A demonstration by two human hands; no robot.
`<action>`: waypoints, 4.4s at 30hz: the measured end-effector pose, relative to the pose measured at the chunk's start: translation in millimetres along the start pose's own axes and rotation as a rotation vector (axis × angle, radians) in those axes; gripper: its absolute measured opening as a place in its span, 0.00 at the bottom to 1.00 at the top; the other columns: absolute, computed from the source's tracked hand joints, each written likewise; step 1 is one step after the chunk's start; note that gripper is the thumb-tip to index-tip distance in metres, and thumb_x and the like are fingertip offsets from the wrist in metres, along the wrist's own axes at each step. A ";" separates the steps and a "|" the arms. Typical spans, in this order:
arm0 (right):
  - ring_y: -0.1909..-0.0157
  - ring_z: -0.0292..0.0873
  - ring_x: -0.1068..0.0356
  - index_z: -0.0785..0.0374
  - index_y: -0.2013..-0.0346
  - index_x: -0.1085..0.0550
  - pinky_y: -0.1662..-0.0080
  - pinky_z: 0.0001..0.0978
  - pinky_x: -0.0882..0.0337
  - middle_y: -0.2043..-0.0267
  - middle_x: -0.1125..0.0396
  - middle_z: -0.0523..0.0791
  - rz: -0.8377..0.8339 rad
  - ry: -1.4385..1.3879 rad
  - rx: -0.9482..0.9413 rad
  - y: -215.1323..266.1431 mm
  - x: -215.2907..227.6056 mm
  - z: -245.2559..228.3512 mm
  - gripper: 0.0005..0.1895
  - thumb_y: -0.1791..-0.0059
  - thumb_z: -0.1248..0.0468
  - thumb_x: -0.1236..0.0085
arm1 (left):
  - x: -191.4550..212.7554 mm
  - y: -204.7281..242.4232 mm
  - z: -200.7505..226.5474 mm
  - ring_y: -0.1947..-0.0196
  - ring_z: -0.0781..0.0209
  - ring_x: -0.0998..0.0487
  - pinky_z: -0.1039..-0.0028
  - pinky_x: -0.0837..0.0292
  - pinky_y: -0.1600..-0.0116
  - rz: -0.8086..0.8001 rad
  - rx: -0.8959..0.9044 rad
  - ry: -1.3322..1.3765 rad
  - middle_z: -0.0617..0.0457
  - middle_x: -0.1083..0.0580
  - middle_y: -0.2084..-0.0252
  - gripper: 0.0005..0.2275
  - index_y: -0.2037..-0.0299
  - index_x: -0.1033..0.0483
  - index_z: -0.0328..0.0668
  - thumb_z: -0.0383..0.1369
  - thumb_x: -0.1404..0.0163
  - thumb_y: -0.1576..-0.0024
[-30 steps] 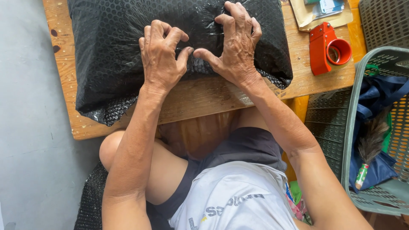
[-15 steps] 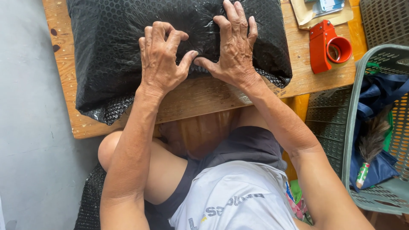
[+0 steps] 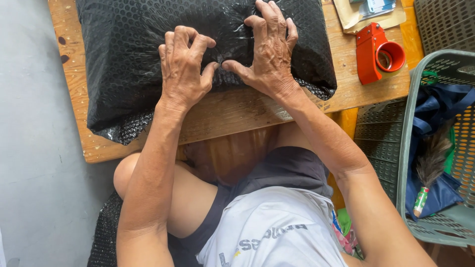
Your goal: The person seals a black bubble-wrapped package on a wooden table. They use a red tape dispenser to apply tape to the package and then press the tape down with their hands to secure it.
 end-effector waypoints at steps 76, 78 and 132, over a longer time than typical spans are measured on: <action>0.59 0.71 0.24 0.53 0.48 0.23 0.65 0.68 0.24 0.63 0.26 0.62 -1.017 0.139 -0.221 165.4 -17.5 120.8 0.37 0.67 0.45 0.22 | -98.4 33.6 179.0 0.72 0.61 0.25 0.73 0.31 0.57 -0.037 -0.597 0.146 0.56 0.30 0.76 0.08 0.70 0.31 0.47 0.27 0.49 0.38; 0.60 0.72 0.24 0.55 0.48 0.23 0.68 0.72 0.26 0.63 0.26 0.64 -1.040 0.151 -0.210 169.2 -29.9 122.4 0.39 0.69 0.46 0.20 | -99.2 37.9 178.3 0.72 0.61 0.25 0.72 0.31 0.57 -0.022 -0.604 0.154 0.55 0.30 0.75 0.08 0.70 0.31 0.47 0.27 0.49 0.38; 0.68 0.31 0.31 0.57 0.61 0.30 0.71 0.25 0.20 0.70 0.35 0.40 0.455 -1.192 -0.795 193.3 22.8 148.6 0.10 0.50 0.64 0.35 | -84.2 -24.4 216.1 0.57 0.56 0.30 0.62 0.48 0.51 0.053 -0.566 0.072 0.59 0.30 0.60 0.08 0.66 0.28 0.52 0.22 0.50 0.43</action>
Point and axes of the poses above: each hand's wrist, its own y-axis away from the middle knuckle, its own x-axis out of the back of the hand, z = x × y, the point moved 8 cm from there along -y, towards the middle knuckle
